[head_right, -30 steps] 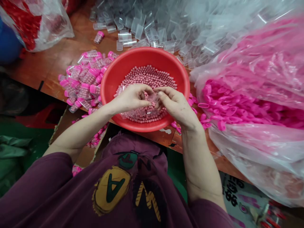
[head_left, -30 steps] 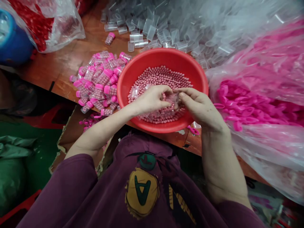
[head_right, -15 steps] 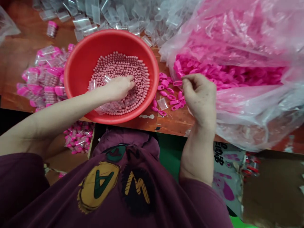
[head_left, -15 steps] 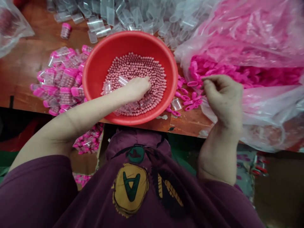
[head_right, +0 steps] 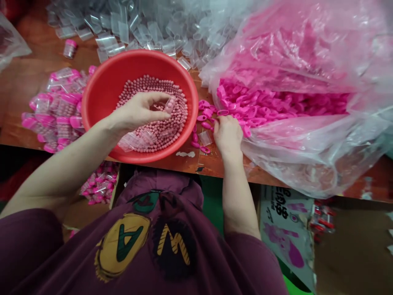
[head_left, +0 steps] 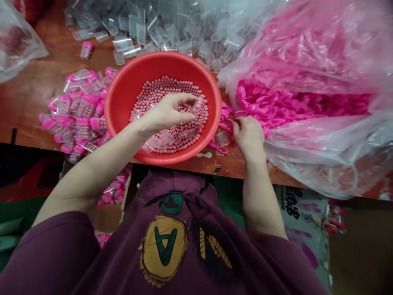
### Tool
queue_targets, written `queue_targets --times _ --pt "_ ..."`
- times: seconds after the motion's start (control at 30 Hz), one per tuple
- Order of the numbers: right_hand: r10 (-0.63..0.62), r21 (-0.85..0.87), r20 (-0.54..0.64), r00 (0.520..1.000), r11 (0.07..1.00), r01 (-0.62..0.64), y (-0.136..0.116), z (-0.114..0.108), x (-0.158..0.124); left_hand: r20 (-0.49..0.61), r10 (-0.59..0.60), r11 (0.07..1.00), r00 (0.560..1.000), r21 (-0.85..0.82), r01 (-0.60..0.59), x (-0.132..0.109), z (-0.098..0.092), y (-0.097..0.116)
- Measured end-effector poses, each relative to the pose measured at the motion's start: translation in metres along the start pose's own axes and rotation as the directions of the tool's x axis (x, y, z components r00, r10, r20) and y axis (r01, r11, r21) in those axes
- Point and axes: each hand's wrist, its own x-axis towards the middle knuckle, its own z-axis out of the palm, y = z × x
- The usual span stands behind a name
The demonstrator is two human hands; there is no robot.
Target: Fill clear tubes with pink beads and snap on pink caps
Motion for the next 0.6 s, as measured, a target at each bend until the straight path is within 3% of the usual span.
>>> queue_targets --times 0.13,0.27,0.4,0.53,0.6 --pt "0.029 -0.148 0.096 0.995 0.989 -0.015 -0.015 0.004 0.011 -0.034 -0.113 0.959 0.993 -0.264 0.1 -0.032 0.0 0.005" --pt "0.017 -0.15 0.054 0.998 0.989 -0.008 -0.02 0.012 0.015 -0.034 -0.171 0.882 0.985 -0.45 0.137 -0.057 0.001 -0.002" --pt "-0.053 -0.027 -0.005 0.999 0.998 0.053 -0.021 0.024 0.026 0.002 -0.207 0.778 0.978 -0.605 0.166 -0.07 0.006 -0.003" --pt "-0.035 0.069 -0.04 0.999 0.997 0.038 -0.02 0.032 0.038 0.08 -0.219 0.679 0.973 -0.703 0.21 -0.074 0.007 -0.001" --pt "-0.007 0.297 -0.148 0.989 0.953 0.051 -0.013 0.034 0.042 0.085 -0.208 0.647 0.974 -0.735 0.202 -0.075 0.005 -0.002"
